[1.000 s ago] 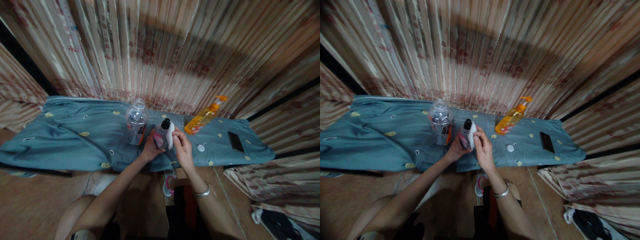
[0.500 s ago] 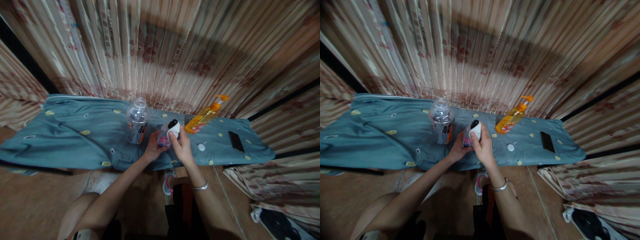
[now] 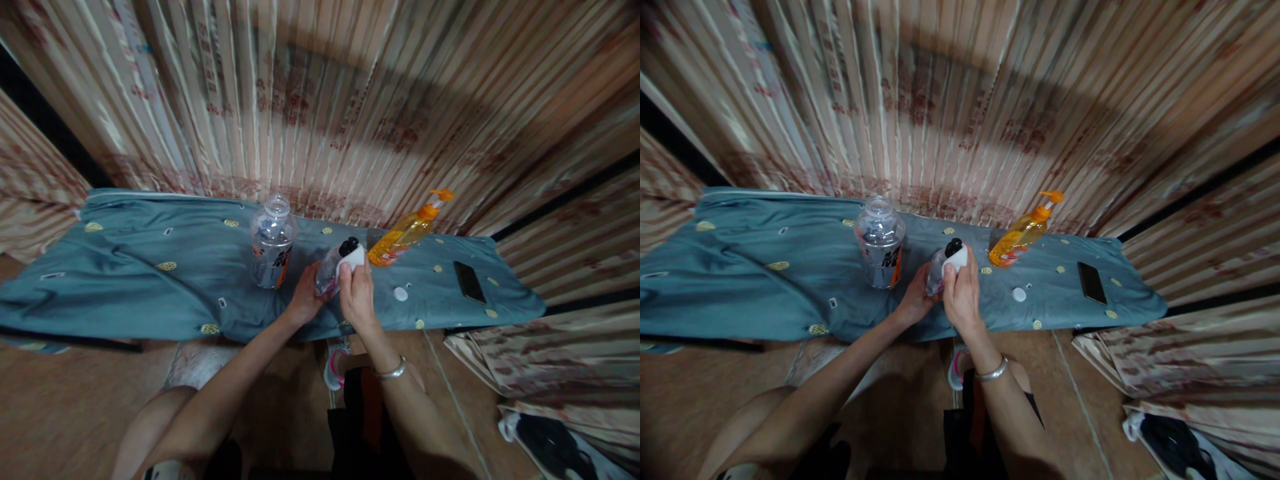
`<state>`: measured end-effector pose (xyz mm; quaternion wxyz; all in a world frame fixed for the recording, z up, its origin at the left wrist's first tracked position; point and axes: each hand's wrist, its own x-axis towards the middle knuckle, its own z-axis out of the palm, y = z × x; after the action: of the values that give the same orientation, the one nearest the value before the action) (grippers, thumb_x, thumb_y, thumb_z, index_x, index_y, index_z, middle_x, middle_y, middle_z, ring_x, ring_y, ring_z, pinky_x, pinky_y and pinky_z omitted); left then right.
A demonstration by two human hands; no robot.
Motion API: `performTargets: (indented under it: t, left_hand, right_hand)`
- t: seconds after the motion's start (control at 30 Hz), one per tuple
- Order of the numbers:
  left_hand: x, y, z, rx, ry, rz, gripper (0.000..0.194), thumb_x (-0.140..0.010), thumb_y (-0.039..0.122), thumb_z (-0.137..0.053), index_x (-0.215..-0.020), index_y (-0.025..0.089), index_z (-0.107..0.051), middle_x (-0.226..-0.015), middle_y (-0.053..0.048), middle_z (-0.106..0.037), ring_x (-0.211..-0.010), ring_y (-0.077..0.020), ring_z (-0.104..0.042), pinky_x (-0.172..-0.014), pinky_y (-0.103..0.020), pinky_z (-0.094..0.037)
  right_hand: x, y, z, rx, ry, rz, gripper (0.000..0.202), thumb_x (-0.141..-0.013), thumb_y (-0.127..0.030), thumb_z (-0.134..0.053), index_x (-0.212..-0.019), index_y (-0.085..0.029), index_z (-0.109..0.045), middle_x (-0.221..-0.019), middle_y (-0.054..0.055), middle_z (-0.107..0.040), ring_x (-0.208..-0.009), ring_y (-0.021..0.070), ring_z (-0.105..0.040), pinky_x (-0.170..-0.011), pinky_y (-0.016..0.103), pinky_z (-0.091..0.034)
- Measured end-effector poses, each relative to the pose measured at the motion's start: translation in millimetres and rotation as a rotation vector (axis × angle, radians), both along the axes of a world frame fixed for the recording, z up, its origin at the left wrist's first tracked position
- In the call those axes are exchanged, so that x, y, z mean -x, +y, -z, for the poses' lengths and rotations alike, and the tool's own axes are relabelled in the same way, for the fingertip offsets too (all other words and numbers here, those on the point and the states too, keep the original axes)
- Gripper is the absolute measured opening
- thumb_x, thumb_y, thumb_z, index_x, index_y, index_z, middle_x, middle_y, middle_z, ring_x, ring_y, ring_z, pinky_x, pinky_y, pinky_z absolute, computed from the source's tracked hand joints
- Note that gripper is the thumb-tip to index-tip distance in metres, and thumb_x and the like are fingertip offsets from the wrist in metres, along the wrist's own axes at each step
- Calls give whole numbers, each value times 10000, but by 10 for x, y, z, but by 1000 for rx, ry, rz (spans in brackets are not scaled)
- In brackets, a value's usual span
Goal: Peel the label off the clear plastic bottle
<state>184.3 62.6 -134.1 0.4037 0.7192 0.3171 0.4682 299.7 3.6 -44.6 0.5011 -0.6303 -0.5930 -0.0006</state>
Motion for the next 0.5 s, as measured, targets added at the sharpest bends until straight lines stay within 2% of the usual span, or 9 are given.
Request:
performTargets:
  t: [0.07, 0.1, 0.2, 0.27, 0.33, 0.4, 0.5]
  left_hand:
    - [-2, -17, -5, 1, 19, 3, 592, -929, 459, -717, -1434, 205, -539, -1427, -149, -603, -1283, -337, -607, -1092, -603, -505]
    - [-6, -38, -9, 4, 28, 10, 678, -897, 477, -746, -1469, 206, -505, -1436, -165, -594, -1309, -356, -586, -1121, -624, -475]
    - [-20, -133, -38, 14, 48, 57, 901, -798, 487, -829, -1548, 213, -412, -1494, -188, -556, -1397, -396, -508, -1203, -650, -378]
    - [-27, -187, -69, 25, 50, 96, 894, -811, 466, -815, -1564, 240, -390, -1538, -166, -533, -1443, -381, -473, -1233, -623, -347]
    - [-27, -203, -95, 51, 43, 122, 797, -876, 441, -746, -1566, 270, -387, -1575, -142, -513, -1460, -353, -466, -1223, -582, -375]
    - [-20, -173, -109, 92, 31, 138, 751, -903, 424, -712, -1564, 285, -384, -1598, -132, -495, -1439, -340, -496, -1161, -544, -454]
    - [-11, -79, -110, 160, 6, 156, 883, -828, 447, -798, -1574, 274, -360, -1583, -154, -508, -1342, -350, -585, -990, -481, -574]
  right_hand:
    - [42, -9, -6, -21, -14, -3, 488, -1028, -519, -428, -1327, -154, -554, -1375, 215, -597, -1345, 316, -531, -1139, 533, -421]
    - [31, 3, -18, -25, 4, 5, 512, -1005, -538, -475, -1336, -155, -553, -1371, 206, -607, -1322, 315, -552, -1120, 519, -444]
    - [-107, 77, -74, 48, 146, -8, 472, -962, -579, -533, -1159, -161, -633, -1014, 115, -727, -958, 271, -672, -877, 428, -553]
    - [-209, 120, -109, 75, 210, -31, 456, -950, -596, -537, -1035, -163, -652, -866, 73, -712, -837, 246, -659, -794, 386, -543]
    - [-250, 130, -120, 50, 234, -31, 444, -945, -595, -545, -978, -167, -656, -848, 66, -710, -823, 233, -656, -782, 364, -529]
    - [-224, 105, -96, 18, 249, 3, 445, -968, -582, -517, -1021, -165, -663, -860, 67, -720, -813, 225, -657, -777, 357, -529]
    - [-139, 33, -13, -16, 203, 0, 443, -1002, -554, -477, -1105, -169, -668, -1017, 115, -747, -961, 253, -688, -888, 398, -546]
